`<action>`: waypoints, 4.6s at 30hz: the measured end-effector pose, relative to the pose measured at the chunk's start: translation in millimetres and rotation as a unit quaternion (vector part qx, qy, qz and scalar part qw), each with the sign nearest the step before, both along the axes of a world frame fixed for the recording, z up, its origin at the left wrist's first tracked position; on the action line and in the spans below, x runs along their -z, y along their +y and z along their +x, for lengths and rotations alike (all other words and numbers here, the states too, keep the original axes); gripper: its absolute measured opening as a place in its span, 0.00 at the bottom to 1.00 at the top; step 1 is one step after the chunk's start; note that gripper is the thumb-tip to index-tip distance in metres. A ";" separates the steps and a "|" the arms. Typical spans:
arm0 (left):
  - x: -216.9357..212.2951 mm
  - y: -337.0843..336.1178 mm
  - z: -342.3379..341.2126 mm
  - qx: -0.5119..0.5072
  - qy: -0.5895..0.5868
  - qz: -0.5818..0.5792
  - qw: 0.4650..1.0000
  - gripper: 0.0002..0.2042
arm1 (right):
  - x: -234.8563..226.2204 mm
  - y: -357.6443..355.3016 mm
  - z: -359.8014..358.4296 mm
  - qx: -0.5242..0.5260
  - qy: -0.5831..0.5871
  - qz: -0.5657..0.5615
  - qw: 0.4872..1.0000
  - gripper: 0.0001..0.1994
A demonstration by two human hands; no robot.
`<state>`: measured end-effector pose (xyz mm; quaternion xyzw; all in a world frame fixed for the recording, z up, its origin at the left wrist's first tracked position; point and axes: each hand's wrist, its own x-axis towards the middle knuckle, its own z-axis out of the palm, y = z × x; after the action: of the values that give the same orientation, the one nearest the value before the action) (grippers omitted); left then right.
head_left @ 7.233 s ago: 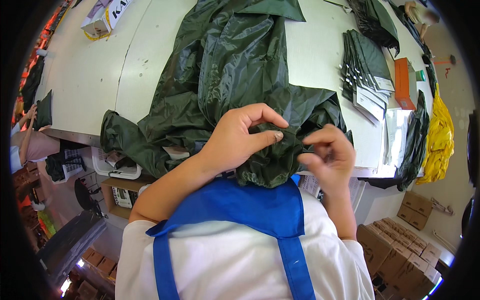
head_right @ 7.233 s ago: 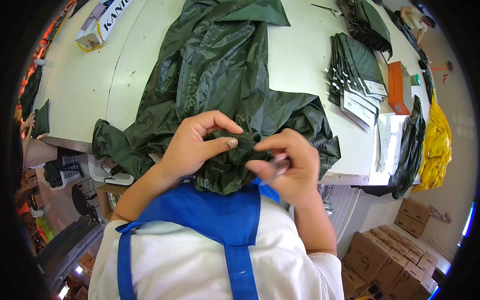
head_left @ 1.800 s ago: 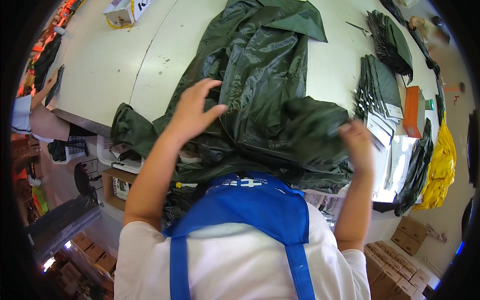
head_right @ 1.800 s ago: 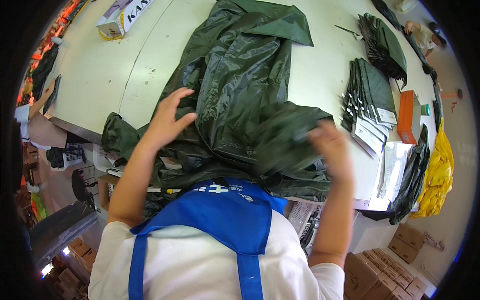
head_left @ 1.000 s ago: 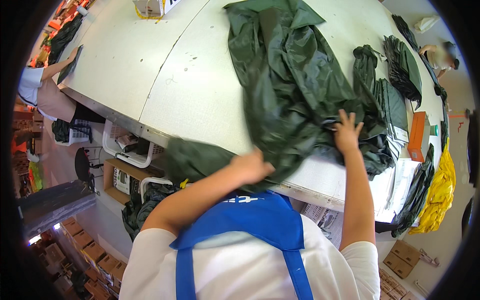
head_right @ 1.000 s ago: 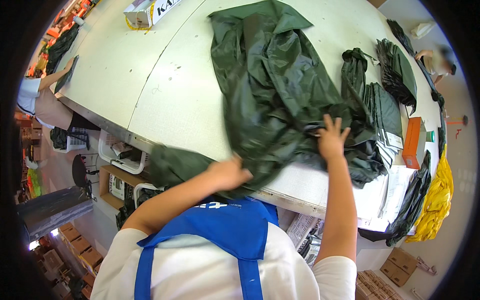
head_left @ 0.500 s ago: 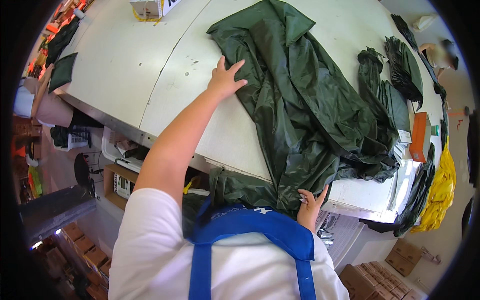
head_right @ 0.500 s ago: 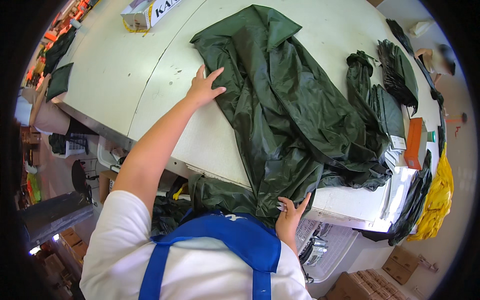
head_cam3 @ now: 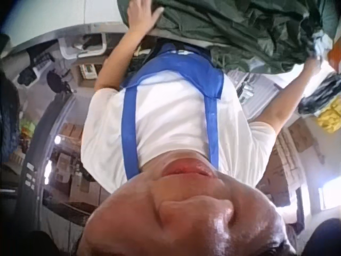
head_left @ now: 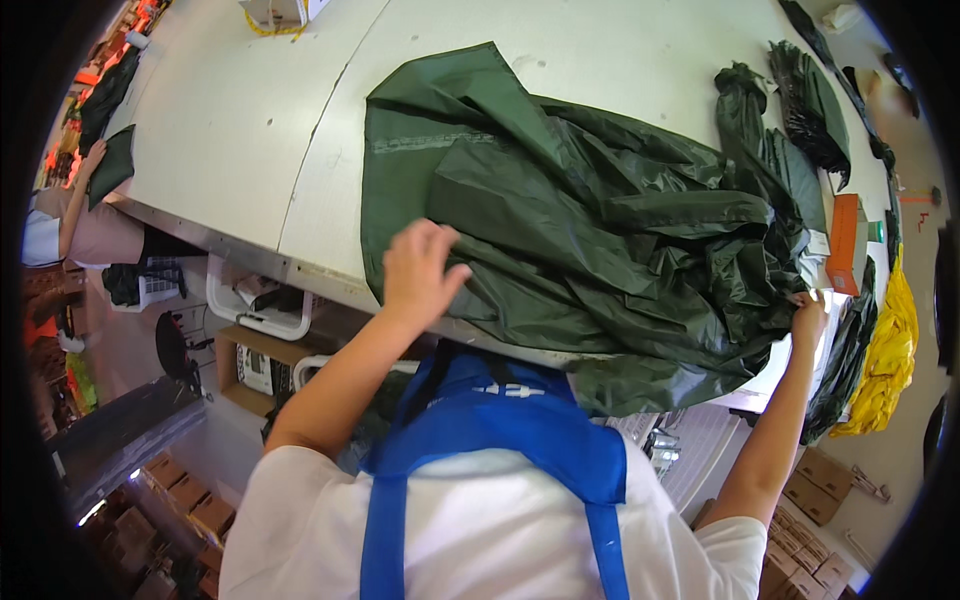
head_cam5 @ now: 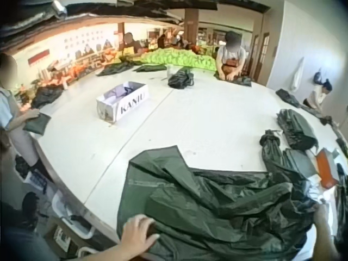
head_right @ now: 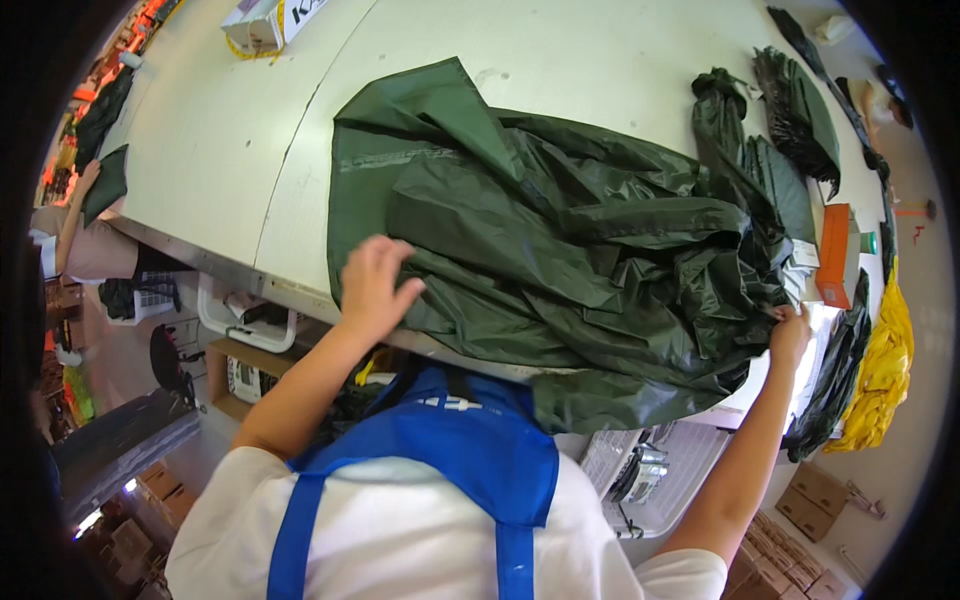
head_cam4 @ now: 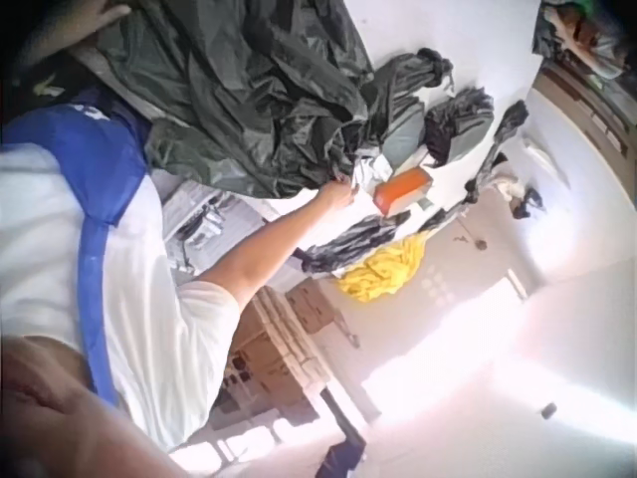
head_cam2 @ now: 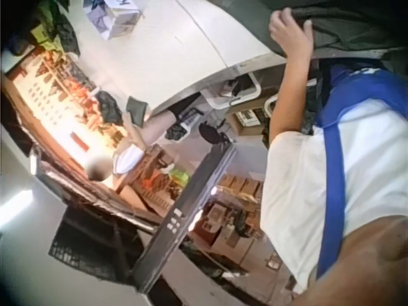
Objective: The person folds a dark green raincoat on a white table, aligning edges and smoothing the fabric. The person then places the folded coat into a white plastic basket and continues folding another green raincoat.
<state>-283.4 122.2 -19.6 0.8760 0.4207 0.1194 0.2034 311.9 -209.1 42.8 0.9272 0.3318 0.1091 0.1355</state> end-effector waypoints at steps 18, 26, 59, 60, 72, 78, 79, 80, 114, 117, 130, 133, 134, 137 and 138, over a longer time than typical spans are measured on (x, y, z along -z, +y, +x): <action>-41.5 66.9 -87.0 -0.137 -0.135 0.021 0.981 0.11 | 40.1 71.9 -199.2 -0.156 0.350 0.094 0.919 0.13; 28.7 32.3 -113.6 -0.136 0.013 -0.125 0.983 0.06 | -25.0 197.2 -281.0 -0.140 0.553 0.151 0.807 0.07; -32.4 99.1 -100.7 -0.216 -0.133 -0.317 0.914 0.14 | -55.5 484.0 -369.8 -0.461 0.567 0.103 0.675 0.04; -34.0 89.4 -108.8 -0.237 -0.154 -0.334 0.899 0.11 | -58.6 483.0 -360.6 -0.420 0.563 0.147 0.696 0.03; -65.4 41.8 -97.4 -0.171 -0.581 -0.521 0.601 0.26 | -48.4 470.1 -365.4 -0.371 0.598 0.240 0.668 0.23; -52.0 53.2 -114.4 -0.435 -0.434 -0.365 0.699 0.23 | 22.9 363.3 -337.1 -0.363 0.424 -0.045 0.828 0.32; -10.4 58.6 -147.8 -0.409 -0.266 -0.288 0.824 0.22 | 28.3 343.5 -329.9 -0.351 0.387 -0.054 0.851 0.33; 28.4 60.1 -173.2 -0.365 -0.089 -0.192 0.907 0.20 | 33.2 326.8 -324.7 -0.340 0.349 -0.065 0.871 0.35; -40.4 -23.3 110.8 -0.159 -0.543 -0.620 0.543 0.38 | -26.9 228.5 -326.7 -0.499 0.444 0.180 0.723 0.19; -27.7 -28.1 126.8 -0.172 -0.639 -0.555 0.504 0.26 | -39.4 245.2 -315.5 -0.432 0.542 0.194 0.695 0.24; -52.2 -20.4 137.3 -0.156 -0.651 -0.553 0.496 0.09 | -65.7 363.4 -264.4 -0.365 0.740 -0.069 0.561 0.04; -54.7 -19.8 146.4 -0.126 -0.660 -0.525 0.522 0.08 | -62.1 352.5 -269.1 -0.361 0.769 -0.012 0.528 0.04; -50.5 -19.6 147.7 -0.096 -0.651 -0.524 0.541 0.08 | -61.1 349.5 -271.6 -0.351 0.781 0.002 0.516 0.04; -43.4 -19.7 151.5 -0.132 -0.614 -0.524 0.575 0.06 | -60.9 353.8 -263.9 -0.335 0.749 -0.069 0.567 0.05; -40.9 -18.9 149.7 -0.144 -0.594 -0.527 0.591 0.05 | -59.6 356.8 -256.8 -0.321 0.732 -0.106 0.591 0.05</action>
<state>-133.7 103.3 21.4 0.2789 0.3163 0.3987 0.8144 55.1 147.7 102.4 0.5071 0.6046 -0.6062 -0.0993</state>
